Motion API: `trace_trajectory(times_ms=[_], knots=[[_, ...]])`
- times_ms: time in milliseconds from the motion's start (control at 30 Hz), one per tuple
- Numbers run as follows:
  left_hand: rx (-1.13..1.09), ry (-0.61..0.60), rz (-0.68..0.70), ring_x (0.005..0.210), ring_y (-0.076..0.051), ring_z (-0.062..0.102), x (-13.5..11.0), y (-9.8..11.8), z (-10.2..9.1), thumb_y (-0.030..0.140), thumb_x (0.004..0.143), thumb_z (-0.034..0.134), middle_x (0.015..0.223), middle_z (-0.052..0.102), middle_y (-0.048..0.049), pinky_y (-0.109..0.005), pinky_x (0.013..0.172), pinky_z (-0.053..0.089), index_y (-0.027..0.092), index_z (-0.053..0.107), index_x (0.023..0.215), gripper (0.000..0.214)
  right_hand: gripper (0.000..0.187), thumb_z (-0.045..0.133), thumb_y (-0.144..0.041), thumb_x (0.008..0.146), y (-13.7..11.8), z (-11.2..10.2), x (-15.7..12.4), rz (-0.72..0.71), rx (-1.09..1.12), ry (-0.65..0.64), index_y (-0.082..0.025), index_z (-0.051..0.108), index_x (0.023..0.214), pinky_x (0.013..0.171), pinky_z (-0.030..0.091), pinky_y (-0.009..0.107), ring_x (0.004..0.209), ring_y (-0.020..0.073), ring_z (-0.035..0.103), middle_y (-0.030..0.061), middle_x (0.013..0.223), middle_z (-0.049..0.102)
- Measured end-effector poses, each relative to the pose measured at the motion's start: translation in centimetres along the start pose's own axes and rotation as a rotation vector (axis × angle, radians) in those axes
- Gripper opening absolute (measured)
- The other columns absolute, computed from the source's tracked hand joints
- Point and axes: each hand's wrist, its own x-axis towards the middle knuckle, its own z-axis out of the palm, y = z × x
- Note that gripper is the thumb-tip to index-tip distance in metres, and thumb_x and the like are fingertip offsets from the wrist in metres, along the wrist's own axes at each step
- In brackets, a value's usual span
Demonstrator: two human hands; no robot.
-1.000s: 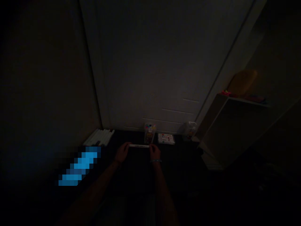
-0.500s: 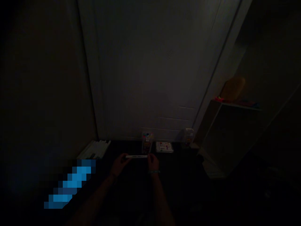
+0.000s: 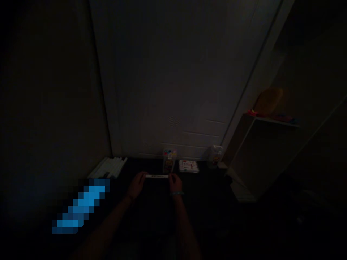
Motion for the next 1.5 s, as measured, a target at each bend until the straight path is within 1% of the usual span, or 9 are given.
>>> trace_trajectory(times_ms=[200, 367, 467, 633, 733, 900, 1100, 1333, 1500], knots=[[-0.013, -0.006, -0.039, 0.093, -0.017, 0.053, 0.0, -0.2, 0.2, 0.037, 0.081, 0.035, 0.096, 0.059, -0.0027, -0.033, 0.088, 0.039, 0.023, 0.055, 0.092, 0.028, 0.033, 0.045, -0.043, 0.076, -0.1, -0.1, 0.0, -0.014, -0.032, 0.018, -0.018, 0.065, 0.083, 0.065, 0.045, 0.025, 0.073, 0.0173, 0.06, 0.0033, 0.078, 0.066], [-0.055, -0.04, -0.057, 0.095, -0.017, 0.053, -0.1, 0.6, -0.1, 0.039, 0.079, 0.038, 0.097, 0.059, -0.002, -0.032, 0.088, 0.039, 0.022, 0.056, 0.093, 0.028, 0.032, 0.043, -0.042, 0.078, -0.2, -0.2, -0.1, -0.016, -0.036, 0.041, -0.02, 0.064, 0.087, 0.068, 0.044, 0.025, 0.076, 0.017, 0.059, 0.0025, 0.081, 0.066], [-0.061, -0.053, -0.052, 0.093, -0.016, 0.053, -0.2, 1.1, -0.4, 0.041, 0.078, 0.039, 0.096, 0.059, -0.001, -0.031, 0.085, 0.04, 0.023, 0.056, 0.092, 0.028, 0.032, 0.041, -0.042, 0.079, 0.0, -0.2, 0.0, -0.021, -0.044, 0.048, -0.02, 0.063, 0.089, 0.071, 0.044, 0.025, 0.078, 0.0169, 0.059, 0.0024, 0.084, 0.066], [-0.059, -0.028, -0.045, 0.087, -0.016, 0.054, -0.4, 1.6, -0.6, 0.041, 0.077, 0.04, 0.092, 0.059, -0.0007, -0.028, 0.078, 0.042, 0.023, 0.057, 0.09, 0.027, 0.034, 0.042, -0.043, 0.078, 0.4, -0.2, 0.0, -0.02, -0.048, 0.037, -0.018, 0.062, 0.09, 0.073, 0.043, 0.026, 0.081, 0.0177, 0.059, 0.0037, 0.086, 0.066], [-0.038, -0.019, -0.047, 0.083, -0.015, 0.054, -0.4, 1.5, -0.6, 0.041, 0.077, 0.041, 0.09, 0.059, -0.0014, -0.027, 0.075, 0.043, 0.022, 0.057, 0.088, 0.028, 0.035, 0.043, -0.043, 0.077, 0.6, -0.1, 0.0, -0.02, -0.036, 0.017, -0.017, 0.063, 0.09, 0.073, 0.044, 0.026, 0.08, 0.0177, 0.059, 0.0042, 0.086, 0.066], [-0.006, -0.023, -0.019, 0.084, -0.015, 0.054, -0.5, 1.2, -0.5, 0.042, 0.078, 0.04, 0.092, 0.057, -0.0021, -0.028, 0.077, 0.042, 0.022, 0.056, 0.09, 0.028, 0.033, 0.047, -0.042, 0.075, 0.7, 0.0, 0.2, -0.019, -0.001, -0.007, -0.017, 0.063, 0.088, 0.072, 0.044, 0.027, 0.079, 0.0175, 0.059, 0.0041, 0.084, 0.065], [0.029, -0.041, -0.014, 0.085, -0.015, 0.053, -0.5, 1.0, -0.3, 0.042, 0.08, 0.038, 0.091, 0.056, -0.002, -0.028, 0.078, 0.041, 0.022, 0.056, 0.09, 0.029, 0.031, 0.049, -0.039, 0.074, 0.8, 0.2, 0.2, -0.014, 0.078, -0.044, -0.018, 0.061, 0.093, 0.075, 0.045, 0.027, 0.084, 0.017, 0.059, 0.0036, 0.089, 0.065], [0.065, 0.02, -0.024, 0.085, -0.015, 0.054, -0.4, 0.5, 0.1, 0.04, 0.081, 0.037, 0.09, 0.057, -0.0021, -0.029, 0.079, 0.041, 0.021, 0.055, 0.089, 0.028, 0.031, 0.047, -0.037, 0.076, 1.0, 0.0, 0.1, -0.009, 0.09, -0.061, -0.017, 0.062, 0.095, 0.077, 0.044, 0.027, 0.087, 0.017, 0.058, 0.0043, 0.092, 0.065], [0.076, 0.036, -0.011, 0.087, -0.015, 0.053, -0.4, 0.4, 0.1, 0.038, 0.082, 0.036, 0.091, 0.056, -0.0023, -0.03, 0.081, 0.041, 0.022, 0.055, 0.09, 0.027, 0.031, 0.045, -0.036, 0.076, 1.2, 0.1, 0.2, -0.013, 0.067, -0.049, -0.018, 0.063, 0.095, 0.077, 0.044, 0.027, 0.085, 0.0173, 0.058, 0.0035, 0.091, 0.065]])
